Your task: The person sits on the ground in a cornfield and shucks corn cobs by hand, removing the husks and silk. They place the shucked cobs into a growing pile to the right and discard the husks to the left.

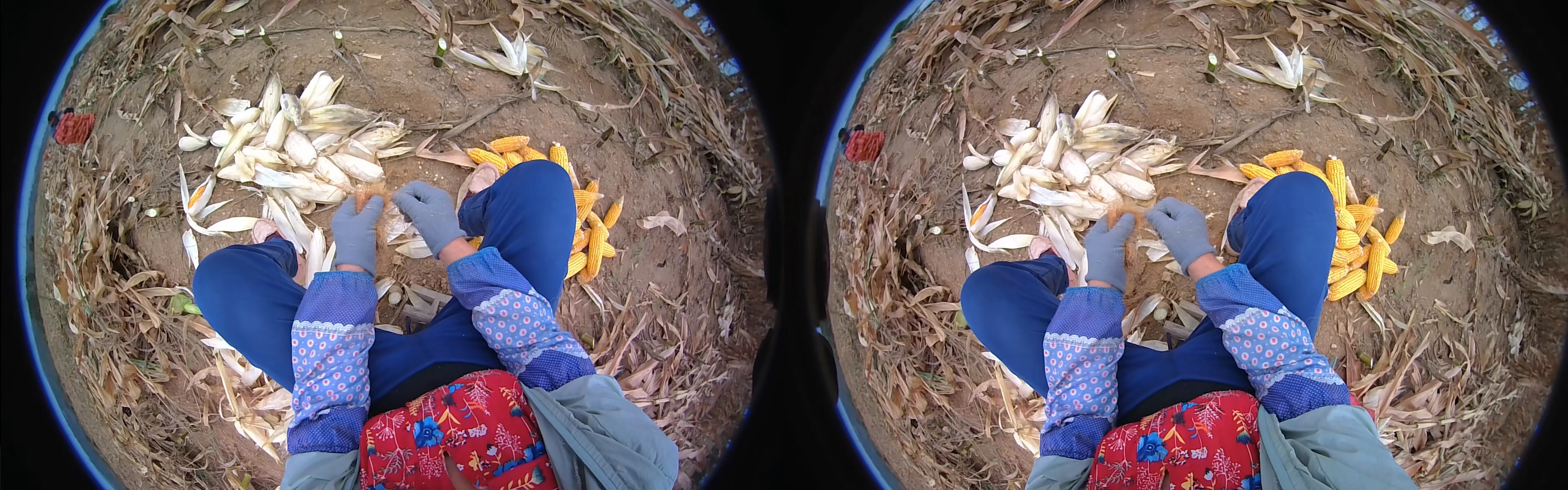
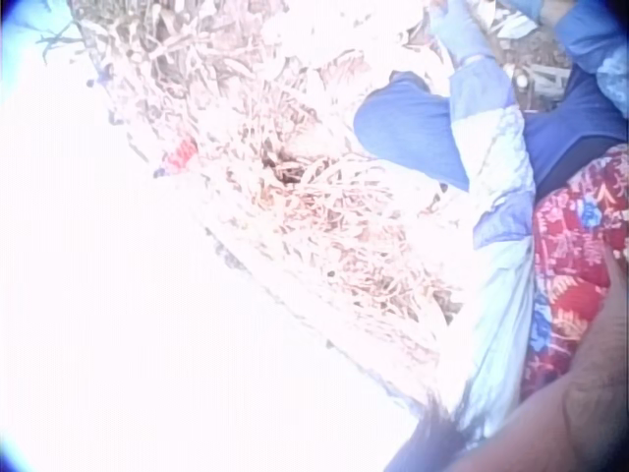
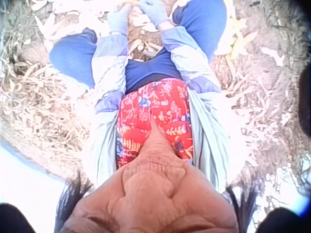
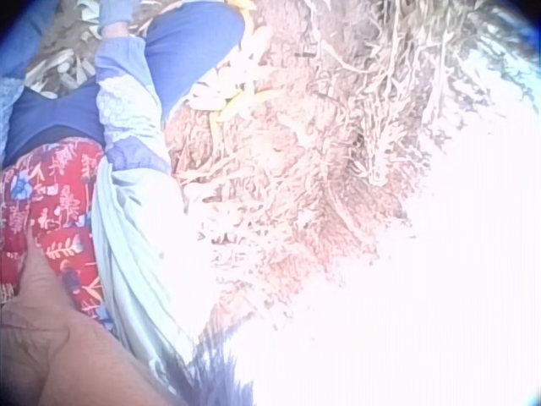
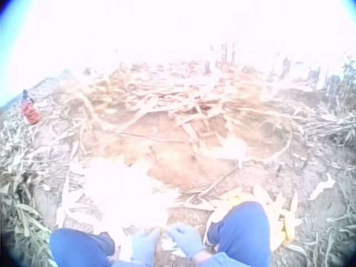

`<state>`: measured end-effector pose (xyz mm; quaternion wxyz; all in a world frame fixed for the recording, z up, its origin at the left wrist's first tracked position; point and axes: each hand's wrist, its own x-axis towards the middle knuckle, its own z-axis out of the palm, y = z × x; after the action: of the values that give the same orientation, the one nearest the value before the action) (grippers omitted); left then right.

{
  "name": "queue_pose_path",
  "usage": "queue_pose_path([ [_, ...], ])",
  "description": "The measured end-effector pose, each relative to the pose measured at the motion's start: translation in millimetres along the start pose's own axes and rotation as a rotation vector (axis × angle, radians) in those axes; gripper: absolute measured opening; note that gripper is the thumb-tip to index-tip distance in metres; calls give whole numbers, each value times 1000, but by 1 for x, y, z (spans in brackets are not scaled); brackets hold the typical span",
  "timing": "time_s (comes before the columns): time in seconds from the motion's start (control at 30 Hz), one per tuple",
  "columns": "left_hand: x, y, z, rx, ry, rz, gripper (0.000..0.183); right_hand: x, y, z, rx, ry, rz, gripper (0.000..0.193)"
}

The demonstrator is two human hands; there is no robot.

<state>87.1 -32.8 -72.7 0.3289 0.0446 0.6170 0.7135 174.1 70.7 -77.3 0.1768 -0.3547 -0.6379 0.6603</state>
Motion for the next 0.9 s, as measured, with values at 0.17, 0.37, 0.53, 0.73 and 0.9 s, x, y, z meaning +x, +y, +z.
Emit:
queue_pose_path([
  [0.17,5,-2,-9,52,59,17,22,9,14,-7,-8,212,6,17],
  [0.37,4,7,-9,-182,109,-40,22,16,20,-19,94,128,137,23],
  [0.53,2,12,-6,-263,36,-105,22,4,4,-6,139,-154,203,34],
  [0.73,3,8,-8,-274,-30,-158,26,-2,-16,0,364,-163,225,31],
  [0.9,1,6,-5,-70,-80,-130,27,0,-8,-3,259,-36,28,18],
])
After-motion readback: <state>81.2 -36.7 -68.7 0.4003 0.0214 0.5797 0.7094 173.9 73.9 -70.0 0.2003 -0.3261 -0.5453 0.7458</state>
